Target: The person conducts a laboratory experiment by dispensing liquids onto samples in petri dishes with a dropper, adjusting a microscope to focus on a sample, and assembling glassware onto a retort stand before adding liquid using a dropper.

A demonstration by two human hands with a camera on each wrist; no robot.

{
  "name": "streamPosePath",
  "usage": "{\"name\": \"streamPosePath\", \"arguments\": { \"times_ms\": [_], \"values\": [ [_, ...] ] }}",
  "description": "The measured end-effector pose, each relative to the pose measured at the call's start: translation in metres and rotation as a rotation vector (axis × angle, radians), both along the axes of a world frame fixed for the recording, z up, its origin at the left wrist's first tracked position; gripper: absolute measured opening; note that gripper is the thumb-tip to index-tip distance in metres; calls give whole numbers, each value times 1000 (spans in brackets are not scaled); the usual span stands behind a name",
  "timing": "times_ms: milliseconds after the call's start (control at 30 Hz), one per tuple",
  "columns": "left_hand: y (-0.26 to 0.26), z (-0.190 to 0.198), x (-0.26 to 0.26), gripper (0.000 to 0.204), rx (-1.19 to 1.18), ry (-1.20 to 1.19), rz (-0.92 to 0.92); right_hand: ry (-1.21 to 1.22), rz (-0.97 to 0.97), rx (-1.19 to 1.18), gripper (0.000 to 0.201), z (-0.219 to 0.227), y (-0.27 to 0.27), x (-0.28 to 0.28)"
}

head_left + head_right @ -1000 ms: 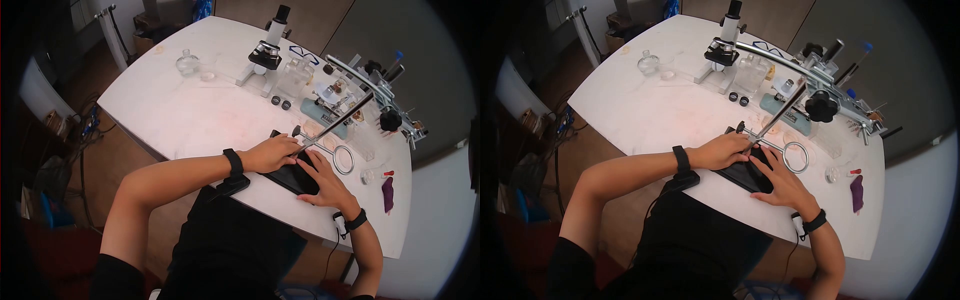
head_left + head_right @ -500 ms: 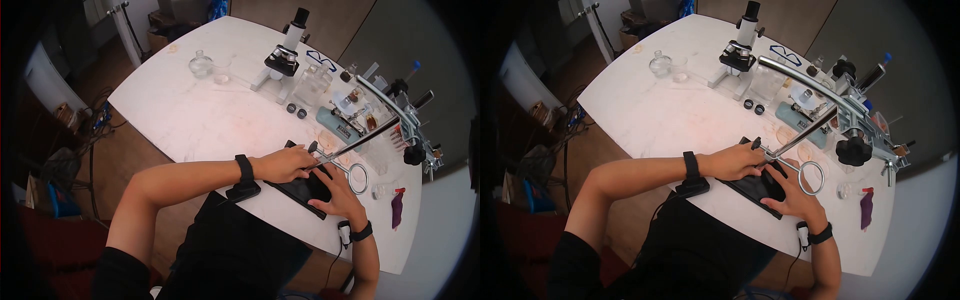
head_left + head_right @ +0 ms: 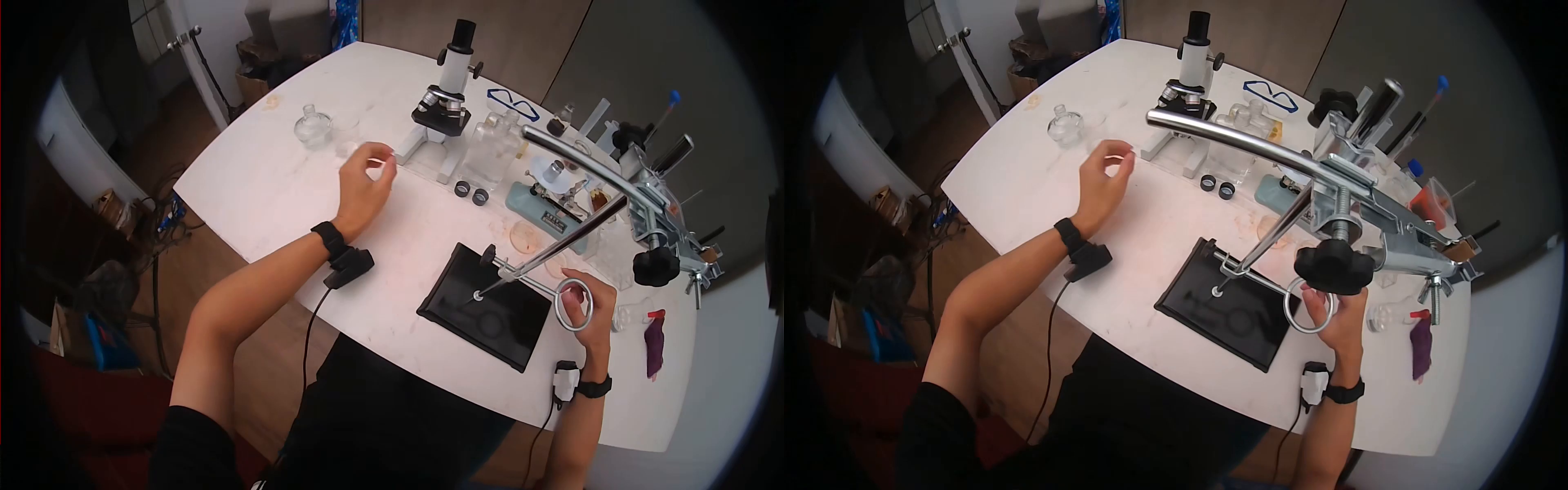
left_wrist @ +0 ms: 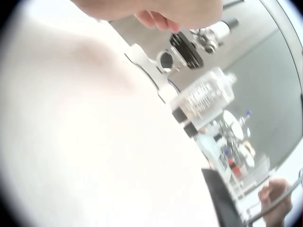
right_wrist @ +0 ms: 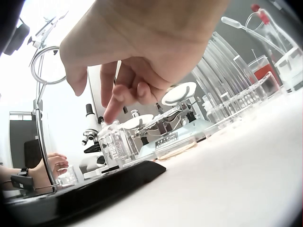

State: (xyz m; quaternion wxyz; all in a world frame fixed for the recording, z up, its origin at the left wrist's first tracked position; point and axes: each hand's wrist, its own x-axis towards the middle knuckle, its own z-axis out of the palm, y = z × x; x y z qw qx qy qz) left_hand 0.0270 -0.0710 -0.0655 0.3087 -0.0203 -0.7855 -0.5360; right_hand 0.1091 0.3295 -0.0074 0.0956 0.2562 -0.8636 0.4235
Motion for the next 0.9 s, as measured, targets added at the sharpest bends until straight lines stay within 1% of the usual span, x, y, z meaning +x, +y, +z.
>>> {"name": "streamPosePath", "arguments": {
  "times_ms": [33,100,133,167,200,233,267,300,333,367,400,433,467,500,567,600,633,667,700,733,767,800,833,867,900],
  "values": [
    [-12,-3,-9,20,12,59,149,26,-38,31,33,-1,5,1],
    [-37,-10,-19,42,-77,47,333,68,-51,42,29,-16,20,-1],
    [-44,-11,-21,42,-83,52,325,13,-101,-13,28,-22,24,1],
    [-50,-14,-23,50,-85,28,392,-46,-152,-68,26,-26,26,3],
    [-57,-17,-24,59,-88,2,460,-48,-160,-74,26,-26,25,2],
    [-65,-22,-26,59,-95,4,454,56,-154,-96,20,-25,20,1],
    [-73,-28,-29,63,-109,-7,523,157,-152,-117,17,-27,17,2],
    [-83,-34,-33,68,-122,-16,591,155,-162,-124,17,-33,20,1],
    [-95,-39,-36,72,-155,-27,599,145,-181,-174,16,-42,23,-1],
    [-106,-43,-40,72,-160,-26,584,135,-204,-223,15,-47,27,0],
    [-115,-45,-45,75,-120,-71,617,135,-220,-226,15,-42,26,2],
    [-119,-43,-49,78,-79,-117,648,173,-207,-156,13,-31,21,3],
    [-124,-40,-53,82,-21,-179,639,208,-192,-84,12,-25,17,5],
    [-135,-44,-60,87,-67,-192,627,207,-206,-82,12,-27,14,7],
    [-132,-33,-60,93,-131,-176,533,125,-234,-274,11,-31,13,8],
    [-141,-38,-66,93,-130,-174,521,181,-235,-170,9,-30,16,6],
    [-156,-48,-73,95,-119,-171,438,184,-247,-168,9,-35,21,4],
    [-162,-53,-79,98,-111,-168,356,119,-262,-162,12,-46,28,2],
    [-158,-50,-79,98,-113,-168,345,53,-275,-158,15,-47,29,2],
    [-156,-47,-75,99,-101,-160,302,125,-259,-228,17,-49,25,-1],
    [-152,-44,-74,100,-88,-154,258,123,-269,-228,17,-47,24,-1],
    [-161,-52,-79,102,-157,-152,272,137,-233,-205,15,-43,25,-1],
    [-171,-58,-85,102,-159,-154,263,152,-196,-181,16,-38,24,-1],
    [-181,-64,-90,102,-159,-163,207,229,-182,-196,18,-32,16,-3],
    [-178,-61,-91,102,-158,-170,151,227,-189,-196,18,-29,16,-1]
  ]
}}
